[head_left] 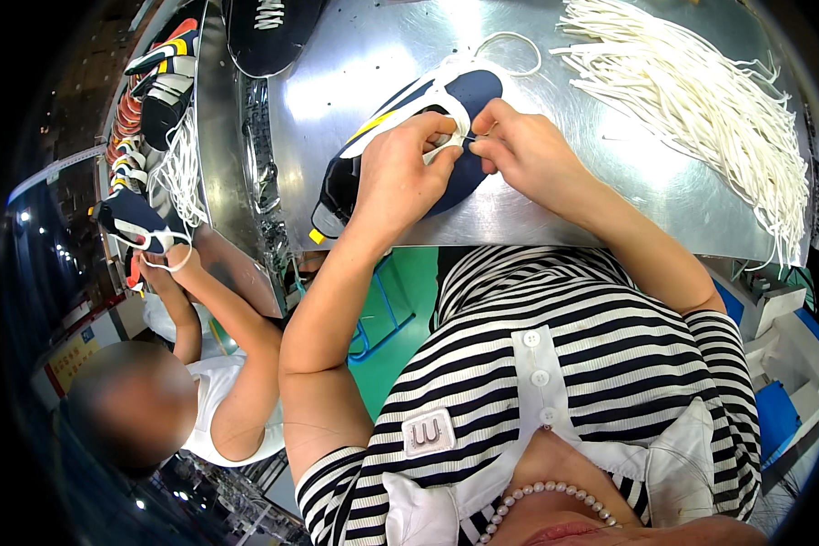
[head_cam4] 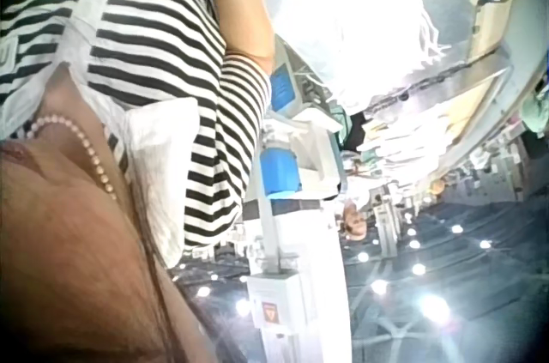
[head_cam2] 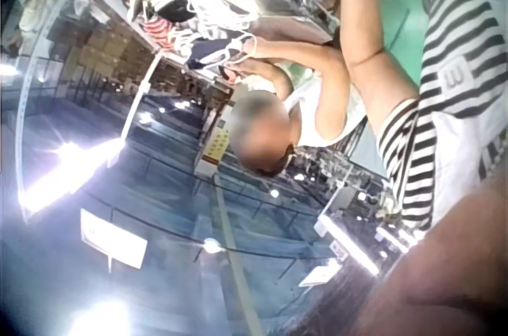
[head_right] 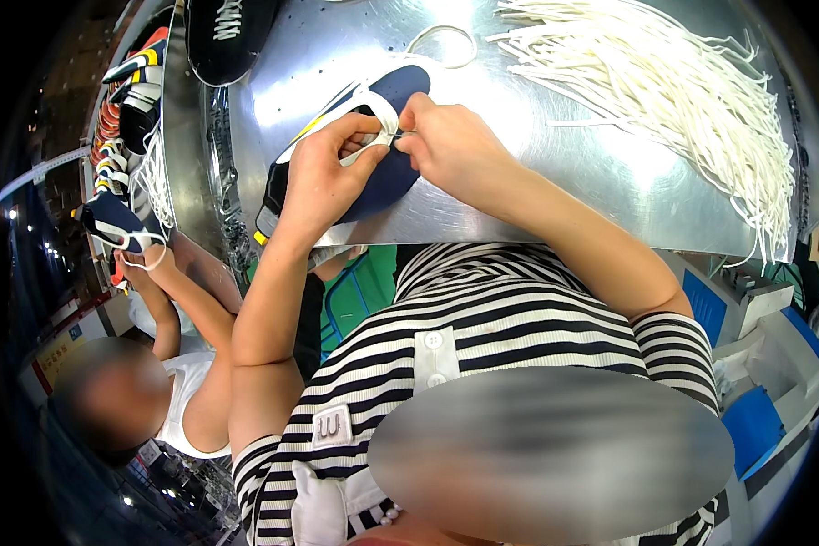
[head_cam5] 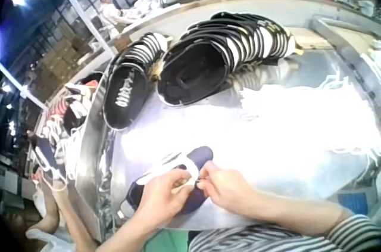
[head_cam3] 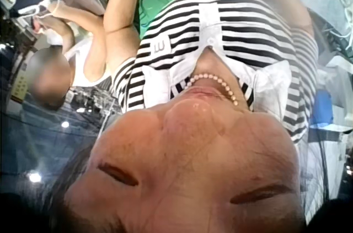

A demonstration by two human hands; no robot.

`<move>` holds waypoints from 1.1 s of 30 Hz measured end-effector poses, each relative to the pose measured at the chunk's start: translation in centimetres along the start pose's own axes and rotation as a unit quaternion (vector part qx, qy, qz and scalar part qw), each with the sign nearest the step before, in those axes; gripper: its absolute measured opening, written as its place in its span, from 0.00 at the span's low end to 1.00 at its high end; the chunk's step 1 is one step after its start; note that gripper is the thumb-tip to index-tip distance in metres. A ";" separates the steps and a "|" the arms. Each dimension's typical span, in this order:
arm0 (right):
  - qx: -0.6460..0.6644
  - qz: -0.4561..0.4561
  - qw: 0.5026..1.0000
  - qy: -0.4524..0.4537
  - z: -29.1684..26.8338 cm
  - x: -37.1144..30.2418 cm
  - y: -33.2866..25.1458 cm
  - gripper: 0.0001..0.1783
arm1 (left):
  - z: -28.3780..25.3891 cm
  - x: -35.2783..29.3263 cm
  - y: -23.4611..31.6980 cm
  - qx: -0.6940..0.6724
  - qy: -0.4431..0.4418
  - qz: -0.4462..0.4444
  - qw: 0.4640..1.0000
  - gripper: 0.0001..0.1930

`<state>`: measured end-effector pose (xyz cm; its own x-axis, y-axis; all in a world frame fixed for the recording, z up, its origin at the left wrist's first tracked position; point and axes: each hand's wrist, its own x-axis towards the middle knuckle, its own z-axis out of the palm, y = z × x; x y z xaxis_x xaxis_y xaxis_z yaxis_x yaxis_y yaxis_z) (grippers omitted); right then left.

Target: The person laces shoe uppers, threading laces through the eyelets using a small pointed tool and adjusting them into place by hand.

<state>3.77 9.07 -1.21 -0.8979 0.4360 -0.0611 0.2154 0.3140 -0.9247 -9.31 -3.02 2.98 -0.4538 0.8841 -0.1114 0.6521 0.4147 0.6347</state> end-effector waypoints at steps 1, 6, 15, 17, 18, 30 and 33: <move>0.042 -0.002 0.999 -0.002 0.6 0.4 0.4 0.08 | 0.2 -0.2 0.2 0.007 0.015 0.032 0.999 0.13; -0.046 0.014 0.998 -0.031 -0.4 0.8 1.4 0.19 | 0.6 0.0 1.3 0.065 0.044 0.171 0.982 0.09; 0.004 -0.168 0.983 0.072 -9.8 -0.9 -0.1 0.22 | -0.4 -3.4 1.4 0.089 0.057 0.285 0.953 0.09; 0.105 -0.096 0.988 -0.068 -9.7 1.0 1.3 0.23 | -0.6 -3.5 3.0 0.141 0.039 0.343 0.928 0.10; 0.048 -0.096 0.992 -0.063 -10.0 1.3 1.4 0.21 | -0.4 -3.4 3.4 0.159 0.047 0.343 0.925 0.09; 0.061 -0.014 0.981 -0.181 -10.8 -7.2 -2.1 0.25 | -1.7 -0.6 -0.6 0.210 0.159 0.258 0.930 0.11; 0.080 0.009 0.991 0.107 -14.2 -6.3 0.5 0.21 | -1.3 -0.1 -0.5 0.194 0.140 0.262 0.935 0.12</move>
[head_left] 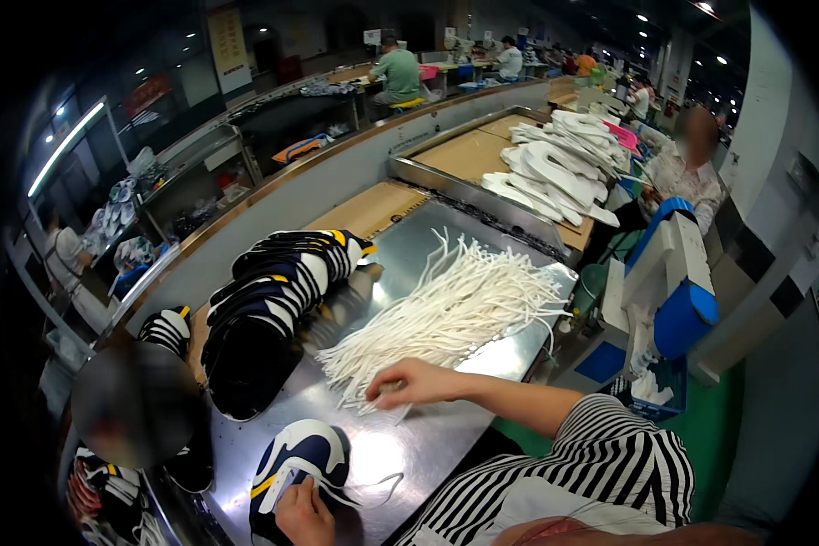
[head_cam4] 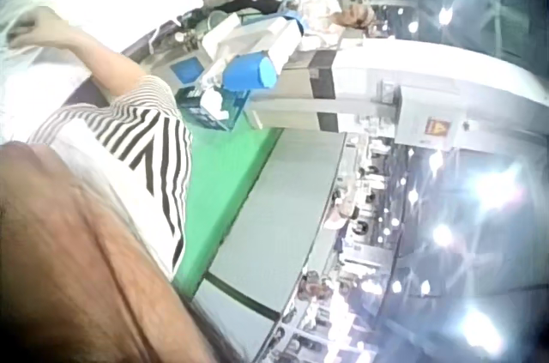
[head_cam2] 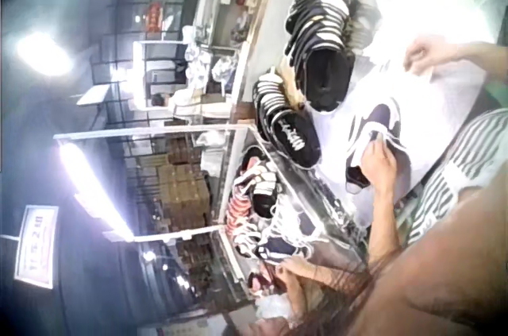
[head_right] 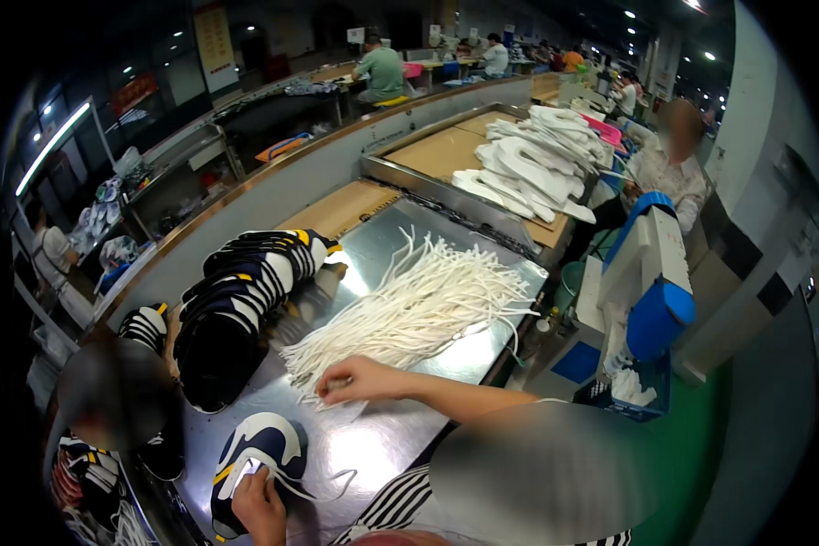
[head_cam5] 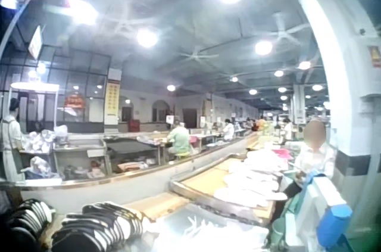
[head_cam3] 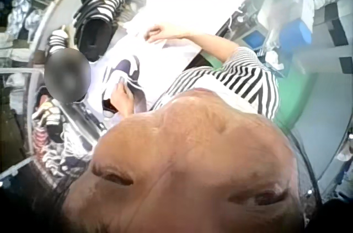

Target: The person laces shoe uppers, threading laces through the eyelets using a small pointed tool and adjusting them into place by hand.

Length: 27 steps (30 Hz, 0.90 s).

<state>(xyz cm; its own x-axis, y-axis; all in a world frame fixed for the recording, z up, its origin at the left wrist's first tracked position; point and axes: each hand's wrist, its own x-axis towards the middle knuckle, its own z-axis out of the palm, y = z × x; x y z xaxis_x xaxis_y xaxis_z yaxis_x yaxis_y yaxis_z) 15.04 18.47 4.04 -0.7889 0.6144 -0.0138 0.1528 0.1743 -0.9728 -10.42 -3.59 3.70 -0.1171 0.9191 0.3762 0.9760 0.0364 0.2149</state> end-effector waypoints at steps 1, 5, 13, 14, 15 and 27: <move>0.092 0.006 0.994 0.058 0.2 1.2 1.1 0.21 | 0.0 0.2 0.0 -0.022 -0.015 0.010 1.000 0.13; 0.071 0.061 0.996 -0.001 4.3 3.7 2.9 0.27 | -0.4 2.5 3.7 -0.100 -0.014 0.061 0.993 0.08; 0.053 -0.048 0.997 0.024 9.3 4.3 1.0 0.28 | -2.2 -1.1 -2.3 -0.519 -0.340 -0.333 0.710 0.24; 0.023 -0.020 1.000 -0.002 9.6 3.5 -0.5 0.28 | -1.4 -1.4 -2.4 -0.495 -0.346 -0.396 0.691 0.25; 0.028 -0.018 0.999 -0.015 10.1 3.3 -0.5 0.28 | -0.5 -1.4 -2.2 -0.473 -0.348 -0.456 0.669 0.25; 0.033 0.082 0.995 0.034 12.4 2.9 -1.8 0.22 | -0.5 -1.5 -2.4 -0.390 -0.132 -0.354 0.840 0.11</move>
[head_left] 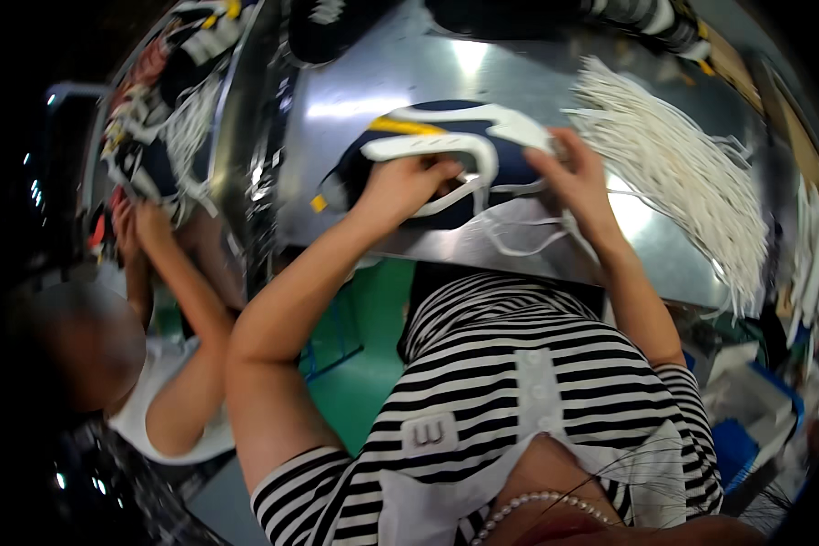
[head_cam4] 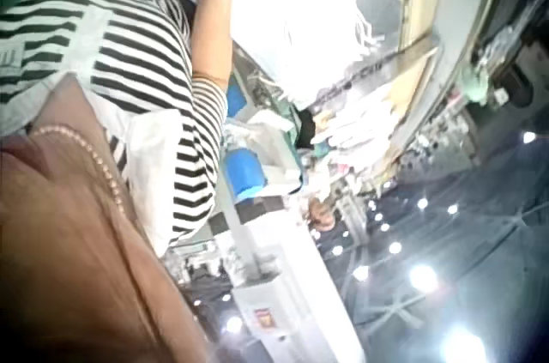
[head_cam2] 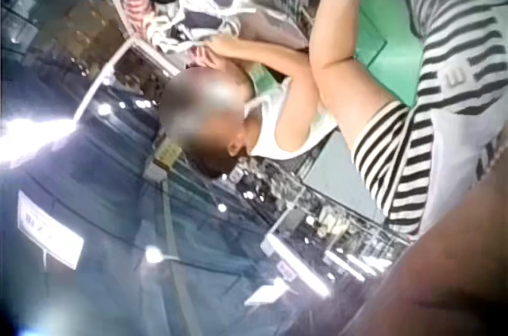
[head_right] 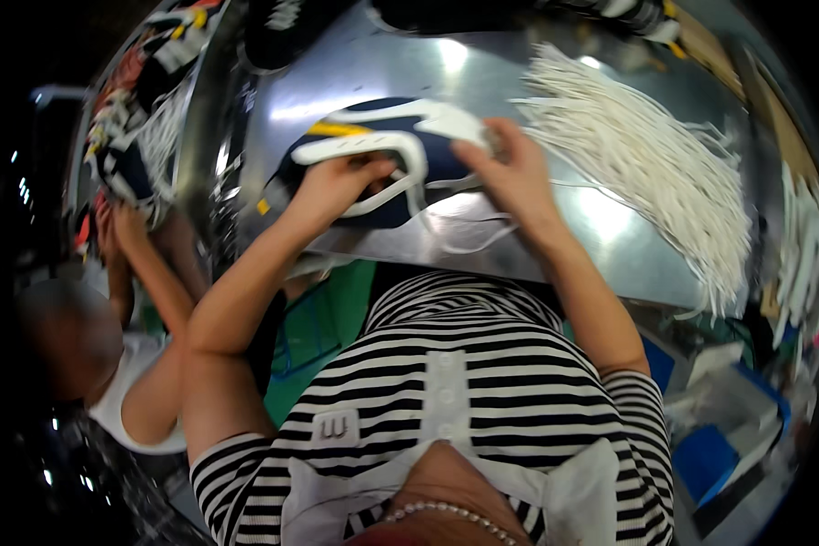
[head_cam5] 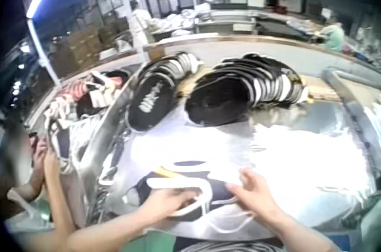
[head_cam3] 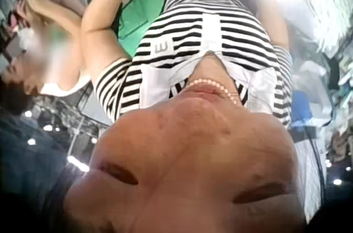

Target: The person laces shoe uppers, threading laces through the eyelets using a small pointed tool and adjusting them into place by hand.

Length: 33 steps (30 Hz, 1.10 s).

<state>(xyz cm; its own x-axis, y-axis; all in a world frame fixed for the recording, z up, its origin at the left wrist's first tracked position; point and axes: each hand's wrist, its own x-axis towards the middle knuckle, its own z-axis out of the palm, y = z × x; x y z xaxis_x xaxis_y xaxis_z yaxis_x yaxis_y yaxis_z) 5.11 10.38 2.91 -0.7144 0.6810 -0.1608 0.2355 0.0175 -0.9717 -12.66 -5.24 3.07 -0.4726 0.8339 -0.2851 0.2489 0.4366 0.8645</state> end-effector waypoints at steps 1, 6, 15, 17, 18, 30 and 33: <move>0.049 -0.014 0.999 0.010 0.2 0.0 0.0 0.22 | 0.0 0.4 -1.1 -0.054 0.032 0.040 0.997 0.09; 0.091 0.049 0.994 -0.027 -0.2 -0.2 0.9 0.19 | 0.9 -1.3 -1.2 -0.026 0.131 0.087 0.987 0.08; 0.064 0.037 0.995 -0.073 -2.4 0.9 2.3 0.20 | 2.5 -0.2 0.1 0.011 0.063 0.068 0.996 0.09; 0.066 0.064 0.993 -0.075 -2.8 0.9 1.6 0.20 | 2.3 -0.1 0.4 -0.019 0.038 0.056 0.998 0.09; 0.067 0.092 0.990 -0.080 -2.9 0.8 1.4 0.20 | 1.8 -0.3 0.9 0.039 0.061 0.058 0.996 0.08; 0.180 0.073 0.980 -0.043 -6.2 0.8 2.4 0.19 | -24.5 -9.0 -5.2 0.508 0.462 -0.052 0.725 0.10; 0.172 0.096 0.979 -0.045 -6.7 1.3 4.2 0.20 | -20.9 -9.1 -6.2 0.409 0.448 0.075 0.791 0.11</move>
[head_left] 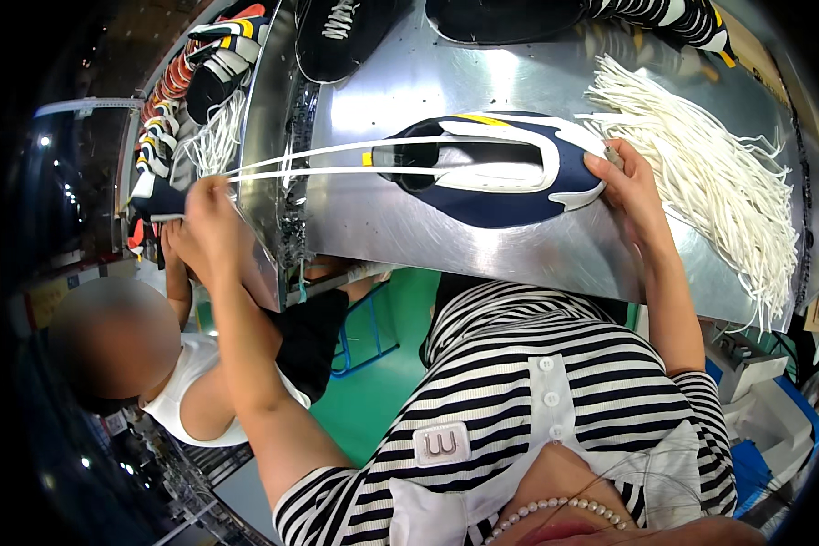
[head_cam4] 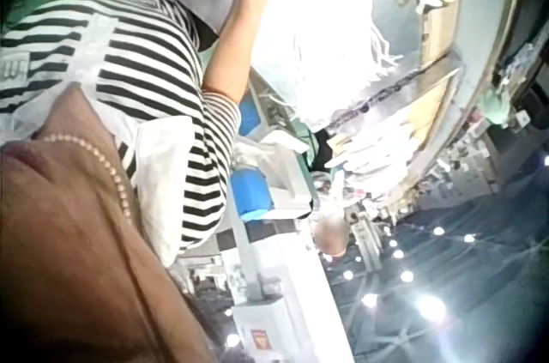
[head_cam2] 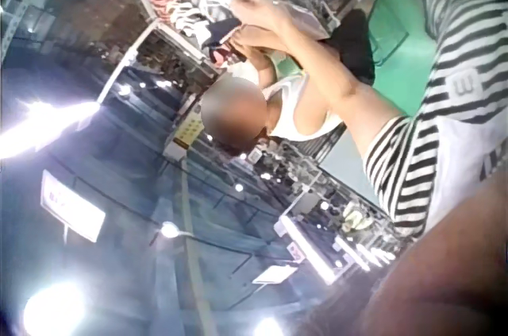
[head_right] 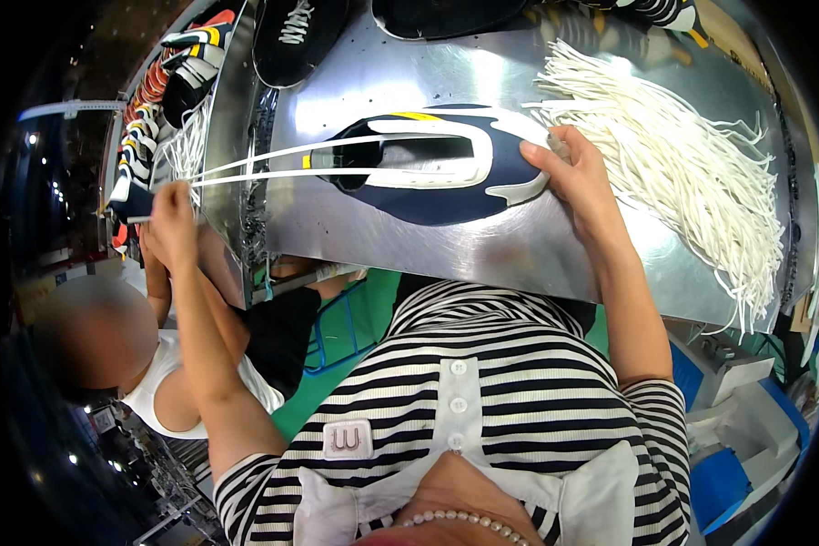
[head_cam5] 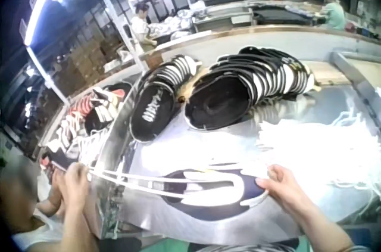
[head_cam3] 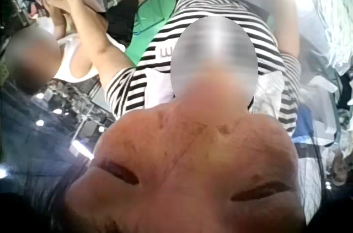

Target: The person laces shoe uppers, threading laces through the eyelets using a small pointed tool and adjusting them into place by hand.

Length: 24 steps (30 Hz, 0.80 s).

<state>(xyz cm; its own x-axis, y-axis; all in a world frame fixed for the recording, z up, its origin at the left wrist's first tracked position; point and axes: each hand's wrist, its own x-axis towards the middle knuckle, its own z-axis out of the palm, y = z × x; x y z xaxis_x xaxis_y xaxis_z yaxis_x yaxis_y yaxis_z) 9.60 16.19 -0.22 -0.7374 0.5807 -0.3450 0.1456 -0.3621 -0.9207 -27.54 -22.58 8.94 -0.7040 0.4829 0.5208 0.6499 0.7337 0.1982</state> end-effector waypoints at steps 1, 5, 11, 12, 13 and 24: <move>-0.018 0.029 0.999 0.011 -0.7 0.3 0.6 0.20 | 1.6 -0.8 6.7 -0.131 -0.051 -0.014 0.990 0.10; -0.330 -0.187 0.919 0.105 -0.3 0.7 1.8 0.26 | -1.7 -2.6 24.8 -0.487 -0.351 0.283 0.748 0.02; -0.156 -0.238 0.951 0.121 0.4 -1.0 -1.4 0.15 | 3.3 -1.8 26.7 -0.395 -0.165 0.207 0.880 0.04; -0.122 -0.204 0.971 0.040 1.6 -1.6 -2.2 0.15 | 3.9 -2.1 27.2 -0.359 -0.150 0.252 0.886 0.04; -0.087 -0.168 0.981 -0.042 3.0 -2.0 -2.6 0.15 | 4.4 -2.5 27.7 -0.322 -0.135 0.295 0.889 0.04; 0.077 -0.115 0.988 -0.069 4.9 1.2 -1.7 0.07 | 6.8 -4.7 24.4 -0.294 -0.182 0.202 0.916 0.13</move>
<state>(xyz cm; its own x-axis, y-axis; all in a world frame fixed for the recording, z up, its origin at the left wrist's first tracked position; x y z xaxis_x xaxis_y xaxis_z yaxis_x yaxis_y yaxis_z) 5.21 13.89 1.79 -0.8242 0.5589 -0.0915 -0.1302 -0.3443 -0.9298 -10.32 -3.69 5.69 -0.3511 0.8643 0.3601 0.8448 0.1267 0.5198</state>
